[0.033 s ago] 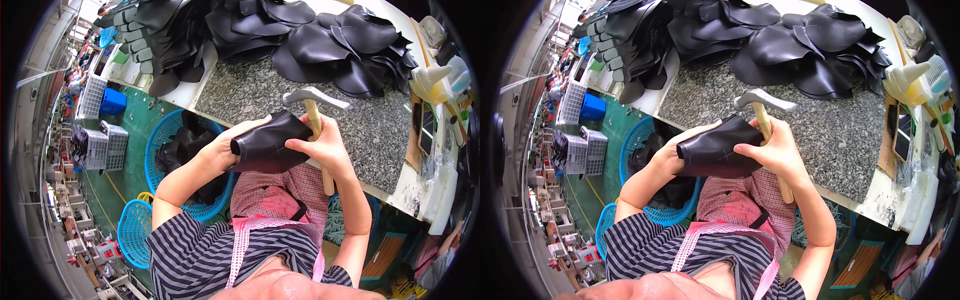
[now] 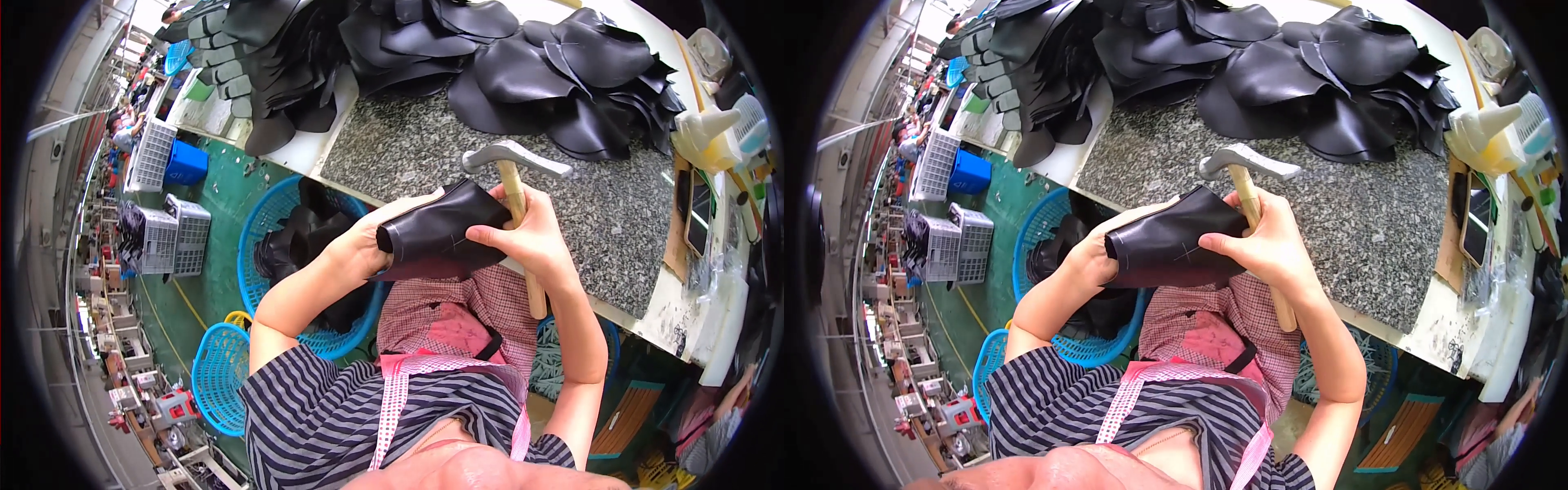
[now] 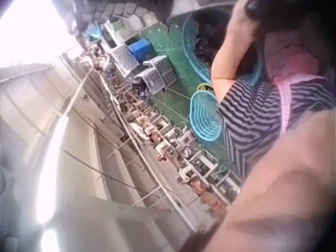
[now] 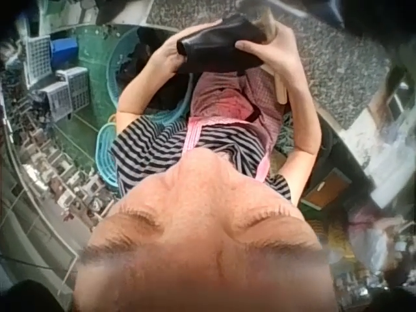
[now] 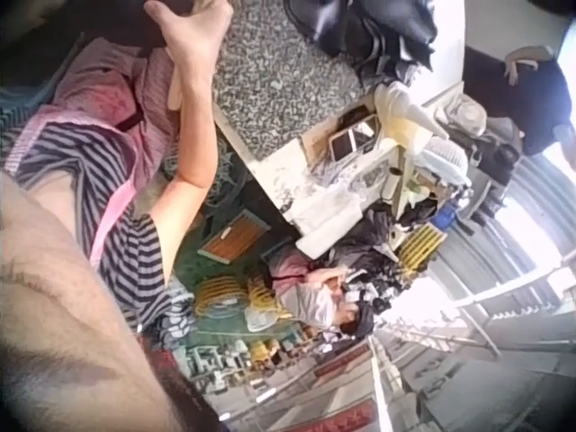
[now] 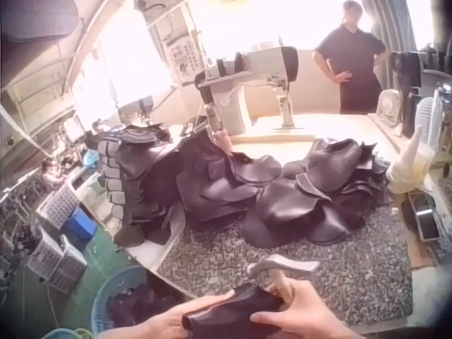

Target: Hammering and smoothing out the edges of leather shoe upper components on a workbench in a factory setting.

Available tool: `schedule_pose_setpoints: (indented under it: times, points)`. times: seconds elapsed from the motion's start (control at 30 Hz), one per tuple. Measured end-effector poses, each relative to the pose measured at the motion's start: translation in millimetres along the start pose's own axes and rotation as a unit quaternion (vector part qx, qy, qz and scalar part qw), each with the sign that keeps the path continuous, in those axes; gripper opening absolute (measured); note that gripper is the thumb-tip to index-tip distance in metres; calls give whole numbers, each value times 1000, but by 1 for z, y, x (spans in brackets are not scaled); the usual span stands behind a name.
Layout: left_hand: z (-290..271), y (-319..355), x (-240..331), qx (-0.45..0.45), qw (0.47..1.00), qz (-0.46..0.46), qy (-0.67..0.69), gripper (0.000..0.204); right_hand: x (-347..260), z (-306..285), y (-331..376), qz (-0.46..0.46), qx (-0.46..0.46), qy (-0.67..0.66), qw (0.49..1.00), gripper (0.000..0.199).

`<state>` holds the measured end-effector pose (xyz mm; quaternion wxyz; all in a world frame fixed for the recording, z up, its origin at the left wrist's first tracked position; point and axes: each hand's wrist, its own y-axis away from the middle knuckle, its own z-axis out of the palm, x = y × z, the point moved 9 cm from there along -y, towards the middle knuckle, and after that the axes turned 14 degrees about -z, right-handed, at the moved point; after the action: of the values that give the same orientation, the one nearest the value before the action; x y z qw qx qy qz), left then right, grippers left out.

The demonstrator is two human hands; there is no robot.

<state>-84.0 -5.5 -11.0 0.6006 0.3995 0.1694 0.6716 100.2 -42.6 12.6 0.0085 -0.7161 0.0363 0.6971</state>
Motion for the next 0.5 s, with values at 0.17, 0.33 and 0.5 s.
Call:
schedule_pose_setpoints:
  times: [0.17,0.33,0.5]
  points:
    - [14,27,0,-131,983,125,17,41,8,14,-9,-56,-14,22,998,52]
    - [-65,42,3,150,982,51,-102,56,2,14,2,-75,1,43,996,61]
    - [-277,153,12,463,825,146,-288,37,7,-11,20,-24,31,3,999,51]
